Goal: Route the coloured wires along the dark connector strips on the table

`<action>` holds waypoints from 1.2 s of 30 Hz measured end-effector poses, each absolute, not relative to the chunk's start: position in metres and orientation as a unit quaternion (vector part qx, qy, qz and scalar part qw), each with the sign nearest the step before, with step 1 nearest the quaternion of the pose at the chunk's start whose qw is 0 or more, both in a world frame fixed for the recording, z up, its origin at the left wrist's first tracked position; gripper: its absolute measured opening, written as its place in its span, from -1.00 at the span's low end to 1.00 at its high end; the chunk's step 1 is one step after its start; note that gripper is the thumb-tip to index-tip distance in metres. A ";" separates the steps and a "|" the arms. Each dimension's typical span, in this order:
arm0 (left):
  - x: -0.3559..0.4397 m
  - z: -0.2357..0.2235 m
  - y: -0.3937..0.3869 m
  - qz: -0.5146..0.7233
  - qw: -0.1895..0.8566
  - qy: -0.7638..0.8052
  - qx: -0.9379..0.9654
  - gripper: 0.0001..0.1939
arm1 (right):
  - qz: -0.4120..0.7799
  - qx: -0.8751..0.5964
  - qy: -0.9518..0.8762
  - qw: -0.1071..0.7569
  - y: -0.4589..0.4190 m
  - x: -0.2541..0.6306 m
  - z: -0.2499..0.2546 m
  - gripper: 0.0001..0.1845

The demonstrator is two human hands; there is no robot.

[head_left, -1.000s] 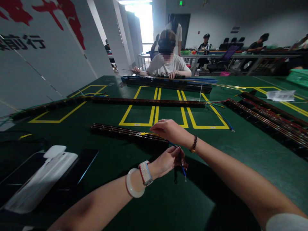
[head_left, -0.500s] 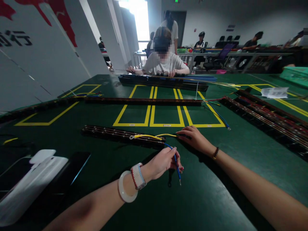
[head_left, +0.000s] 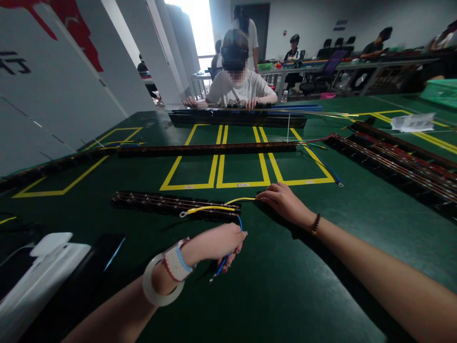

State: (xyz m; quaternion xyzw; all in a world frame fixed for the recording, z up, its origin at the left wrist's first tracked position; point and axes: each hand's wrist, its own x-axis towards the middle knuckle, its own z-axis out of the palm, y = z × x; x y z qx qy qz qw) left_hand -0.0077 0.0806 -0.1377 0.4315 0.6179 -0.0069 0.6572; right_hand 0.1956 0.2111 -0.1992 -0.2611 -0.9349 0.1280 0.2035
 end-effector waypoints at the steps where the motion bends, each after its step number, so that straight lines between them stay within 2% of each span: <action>1: -0.012 -0.141 0.080 0.000 0.666 0.617 0.419 -0.56 | 0.127 -0.266 -0.934 0.202 0.211 0.195 -0.199 -0.75; 6: -0.034 -0.156 0.076 0.034 0.720 0.590 0.365 -0.62 | 0.133 -0.273 -0.931 0.201 0.210 0.195 -0.197 -0.75; 15: -0.040 -0.147 0.082 -0.019 0.689 0.599 0.407 -0.63 | 0.134 -0.268 -0.933 0.201 0.211 0.196 -0.198 -0.75; 17: -0.033 -0.137 0.082 -0.051 0.645 0.606 0.463 -0.60 | 0.135 -0.268 -0.933 0.201 0.211 0.196 -0.199 -0.75; 20: -0.022 -0.117 0.078 -0.037 0.520 0.651 0.552 -0.56 | 0.134 -0.268 -0.932 0.203 0.210 0.195 -0.199 -0.75; 23: -0.017 -0.103 0.072 -0.049 0.328 0.694 0.639 -0.50 | 0.135 -0.268 -0.931 0.206 0.209 0.195 -0.198 -0.76; 25: -0.015 -0.100 0.069 -0.075 0.252 0.713 0.650 -0.48 | 0.138 -0.267 -0.931 0.207 0.209 0.195 -0.198 -0.75; 36: 0.004 -0.096 0.071 -0.120 0.125 0.805 0.567 -0.35 | 0.143 -0.269 -0.929 0.209 0.208 0.196 -0.197 -0.76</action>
